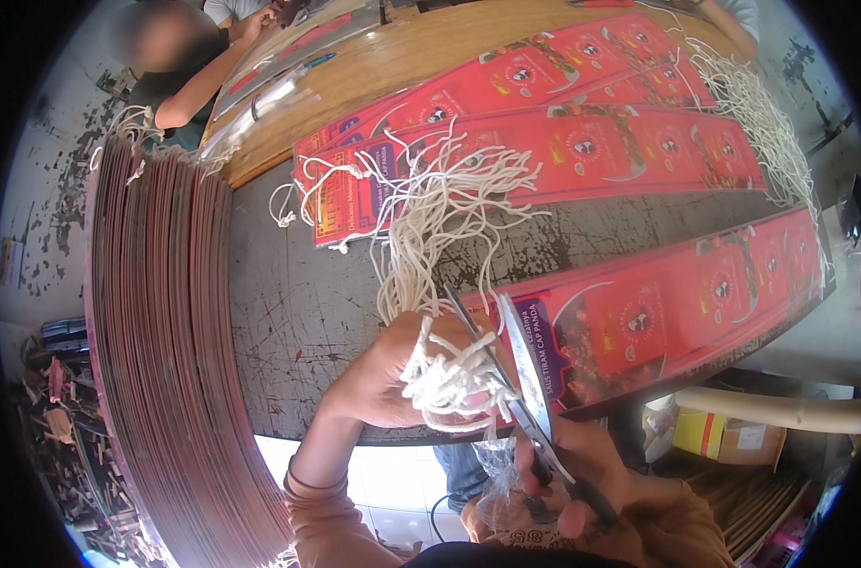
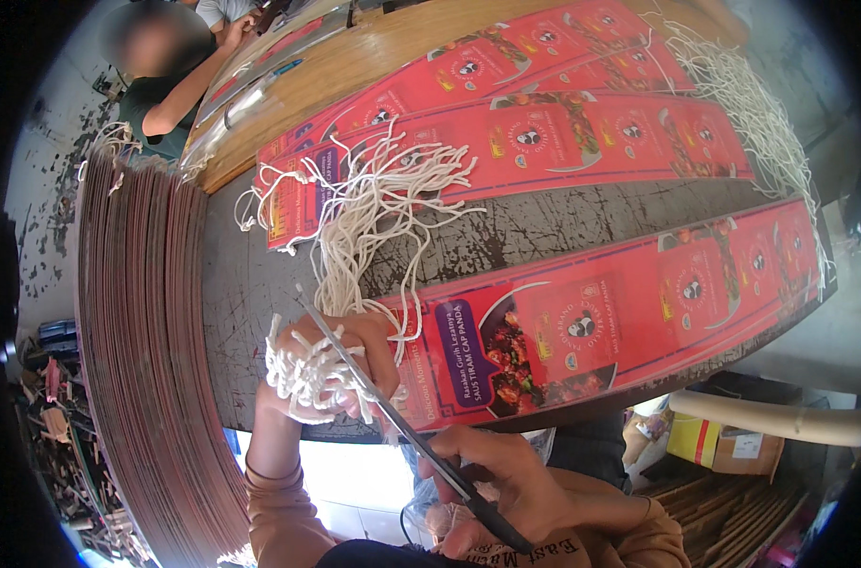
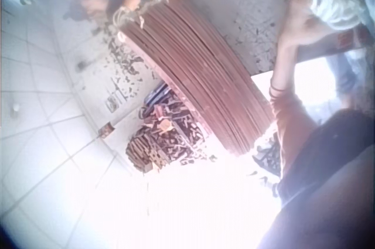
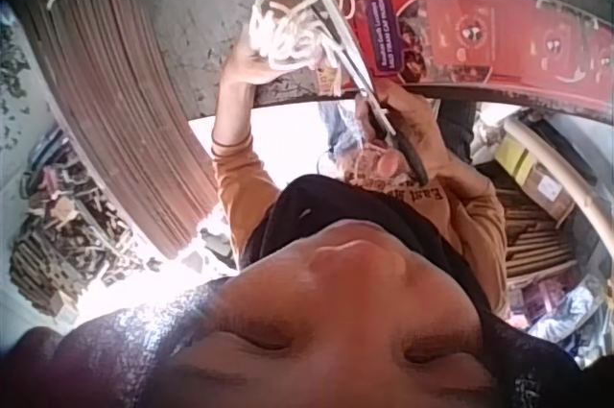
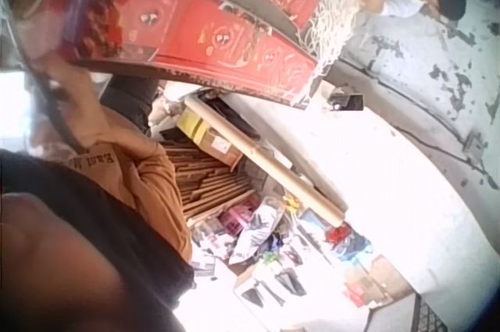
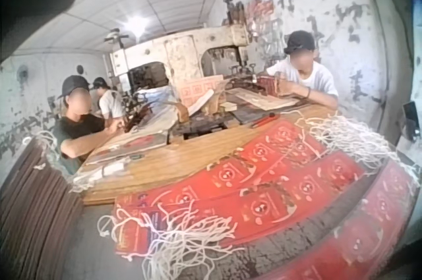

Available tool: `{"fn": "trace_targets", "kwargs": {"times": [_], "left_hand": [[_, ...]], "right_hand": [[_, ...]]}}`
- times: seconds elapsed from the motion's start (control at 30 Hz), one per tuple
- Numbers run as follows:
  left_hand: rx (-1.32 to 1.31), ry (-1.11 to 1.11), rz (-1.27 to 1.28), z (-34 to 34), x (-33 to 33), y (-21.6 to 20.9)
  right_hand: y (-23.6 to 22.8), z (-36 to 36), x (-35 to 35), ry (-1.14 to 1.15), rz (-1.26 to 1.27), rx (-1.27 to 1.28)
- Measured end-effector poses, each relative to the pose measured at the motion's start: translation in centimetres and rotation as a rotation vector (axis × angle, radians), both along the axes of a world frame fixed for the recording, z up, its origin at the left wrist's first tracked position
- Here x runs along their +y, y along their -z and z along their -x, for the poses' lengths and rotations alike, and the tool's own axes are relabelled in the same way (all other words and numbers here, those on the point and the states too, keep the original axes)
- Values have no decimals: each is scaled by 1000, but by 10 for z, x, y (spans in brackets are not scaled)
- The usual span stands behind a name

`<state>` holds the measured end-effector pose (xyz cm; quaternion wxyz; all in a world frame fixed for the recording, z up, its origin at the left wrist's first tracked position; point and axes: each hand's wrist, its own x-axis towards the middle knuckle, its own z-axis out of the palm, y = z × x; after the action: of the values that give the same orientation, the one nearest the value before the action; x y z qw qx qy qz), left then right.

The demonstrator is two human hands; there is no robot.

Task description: The person ties white strings around red rectangular packages. They cut the strings with scissors, thread them through holes in the packages, and tie knots to secure them. The person handles multiple packages one at a time, stacking completed ones on the table.

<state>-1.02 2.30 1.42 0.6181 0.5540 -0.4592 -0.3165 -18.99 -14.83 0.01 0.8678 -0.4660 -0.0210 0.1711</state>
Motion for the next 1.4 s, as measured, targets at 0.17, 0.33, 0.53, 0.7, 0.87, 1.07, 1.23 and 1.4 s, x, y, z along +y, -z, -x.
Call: {"fn": "trace_targets", "kwargs": {"times": [0.17, 0.33, 0.53, 0.7, 0.87, 1.07, 1.23, 1.4], "left_hand": [[-136, 18, 69, 5, -8, 0], [-133, 12, 64, 6, -7, -3], [-164, -9, 133, 4, -8, 1], [-112, 0, 164, 2, -10, -4], [-199, -31, 91, 1, -6, -1], [56, 25, -48, 4, -1, -4], [-25, 121, 43, 2, -4, 8], [21, 146, 108, 2, -5, 9]], "right_hand": [[-11, -3, 8, 58, 12, 66], [-1, 2, 16, 121, 1, -5], [-13, -1, 20, 187, 36, 82], [-9, -1, 22, 207, 61, -13], [-15, -4, 13, 103, 92, 32], [-4, 1, 15, 134, 6, -4], [-9, 0, 15, 141, 0, 44], [-7, 0, 15, 110, -57, 50]]}}
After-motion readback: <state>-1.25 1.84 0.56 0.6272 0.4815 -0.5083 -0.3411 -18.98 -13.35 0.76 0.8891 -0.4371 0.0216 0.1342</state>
